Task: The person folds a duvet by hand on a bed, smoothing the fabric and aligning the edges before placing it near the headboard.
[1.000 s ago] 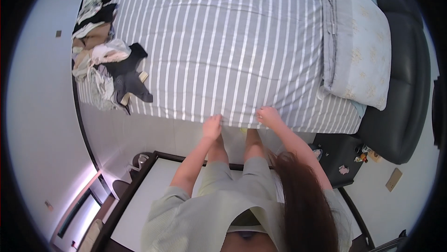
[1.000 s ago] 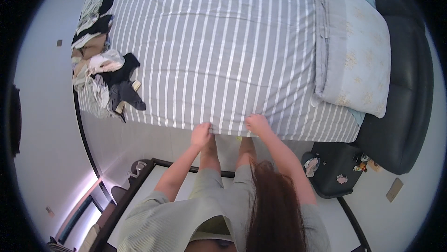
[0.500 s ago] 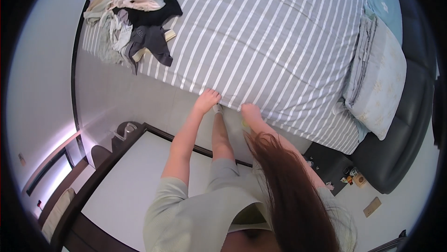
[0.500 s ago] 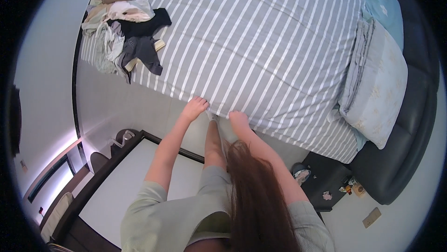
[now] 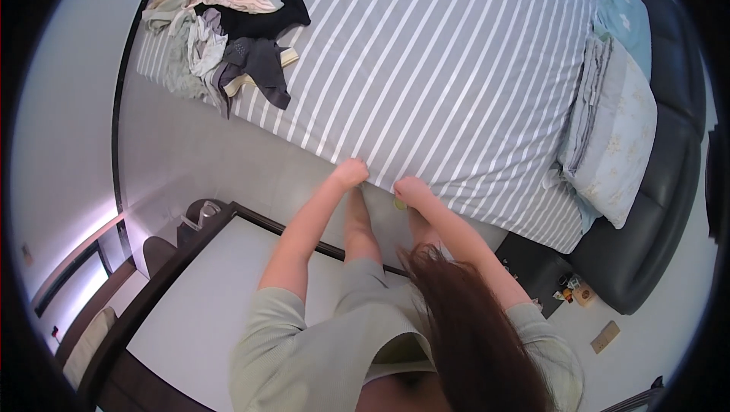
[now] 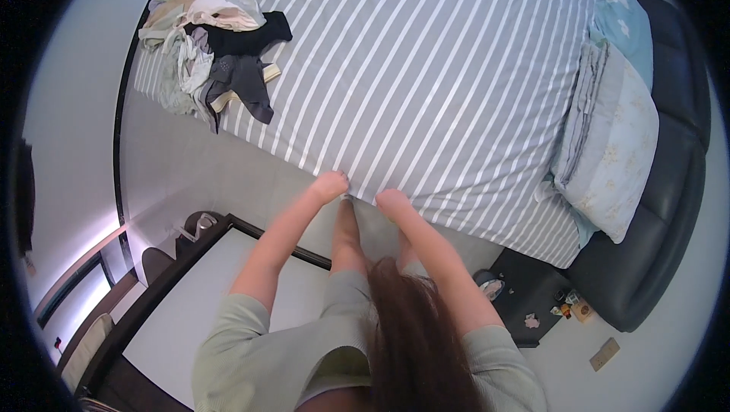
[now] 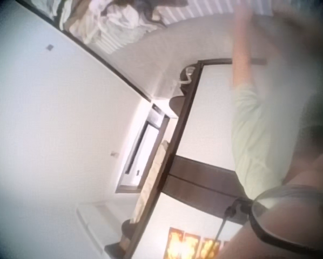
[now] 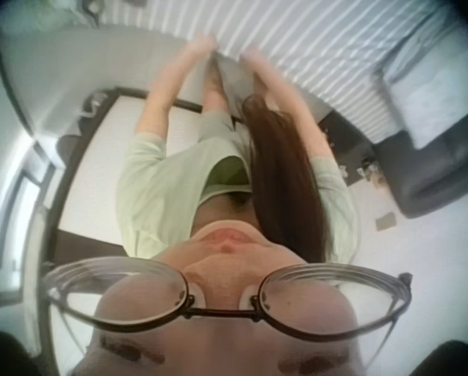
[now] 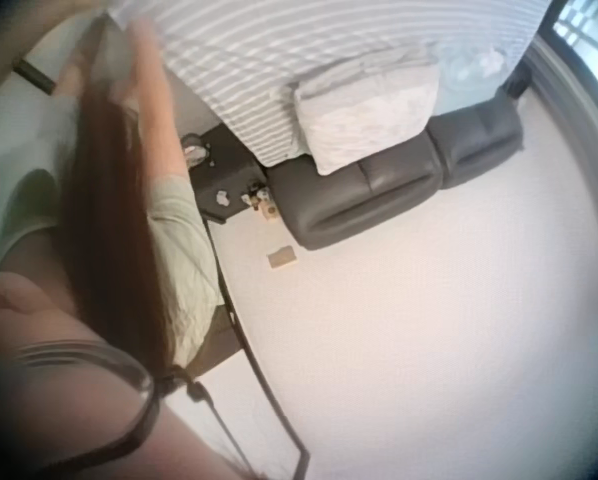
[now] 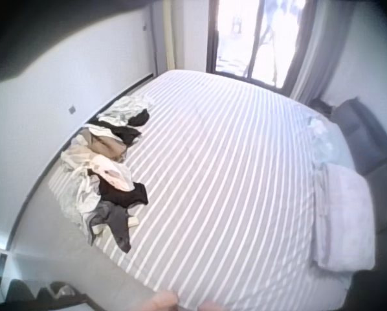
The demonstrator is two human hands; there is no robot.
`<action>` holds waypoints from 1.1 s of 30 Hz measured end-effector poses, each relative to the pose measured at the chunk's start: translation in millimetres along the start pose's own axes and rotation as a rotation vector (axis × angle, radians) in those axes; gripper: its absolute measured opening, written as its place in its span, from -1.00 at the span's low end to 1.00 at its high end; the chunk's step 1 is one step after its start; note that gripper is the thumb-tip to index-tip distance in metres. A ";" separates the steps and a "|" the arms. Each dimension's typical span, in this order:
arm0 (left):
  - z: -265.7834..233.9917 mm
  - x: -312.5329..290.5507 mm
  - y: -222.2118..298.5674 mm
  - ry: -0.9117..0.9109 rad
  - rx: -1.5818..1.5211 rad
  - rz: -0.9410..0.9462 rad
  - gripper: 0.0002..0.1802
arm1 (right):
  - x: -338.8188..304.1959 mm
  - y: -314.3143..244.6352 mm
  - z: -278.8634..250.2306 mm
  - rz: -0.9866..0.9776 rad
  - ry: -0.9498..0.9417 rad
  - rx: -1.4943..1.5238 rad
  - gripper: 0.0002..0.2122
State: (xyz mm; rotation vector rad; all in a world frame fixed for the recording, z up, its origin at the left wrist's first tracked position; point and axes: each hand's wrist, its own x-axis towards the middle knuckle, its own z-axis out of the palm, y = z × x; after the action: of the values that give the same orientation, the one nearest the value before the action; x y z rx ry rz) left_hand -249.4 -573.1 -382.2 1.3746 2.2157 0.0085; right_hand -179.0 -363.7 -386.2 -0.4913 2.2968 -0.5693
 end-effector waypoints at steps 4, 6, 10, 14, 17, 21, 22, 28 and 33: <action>-11.8 18.5 21.3 -0.134 -0.070 -0.158 -0.88 | -12.5 1.1 17.3 0.172 0.181 0.016 -0.91; 0.0 7.7 33.1 -0.089 -0.061 -0.263 -0.84 | -21.9 -13.8 16.5 0.201 0.284 0.103 -0.91; -7.9 14.8 73.6 -0.206 -0.051 -0.240 -0.73 | -64.7 -17.3 -4.5 0.443 0.232 0.389 -0.91; -43.4 57.0 117.5 -0.277 -0.042 -0.022 -0.73 | -112.9 8.6 -13.9 0.671 0.277 0.489 -0.89; -75.8 98.2 159.2 -0.321 -0.013 0.129 -0.71 | -154.1 36.4 -4.3 0.786 0.321 0.601 -0.86; -106.4 146.0 210.7 -0.360 0.061 0.305 -0.70 | -202.7 63.6 19.3 0.883 0.613 0.831 -0.86; -109.8 156.7 222.2 -0.379 0.105 0.338 -0.70 | -212.5 69.2 25.3 0.894 0.670 0.937 -0.86; -106.4 222.3 296.9 -0.444 0.293 0.491 -0.73 | -266.6 115.8 84.0 1.044 1.227 1.307 -0.85; -87.5 275.3 375.6 -0.307 0.295 0.525 -0.62 | -311.0 178.2 127.0 0.931 1.717 1.990 -0.87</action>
State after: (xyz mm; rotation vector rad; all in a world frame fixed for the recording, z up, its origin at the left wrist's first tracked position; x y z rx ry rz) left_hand -69.7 -138.7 -322.4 1.9385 1.6019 -0.3298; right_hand 89.6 -94.6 -392.8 2.4571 1.0687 -2.5360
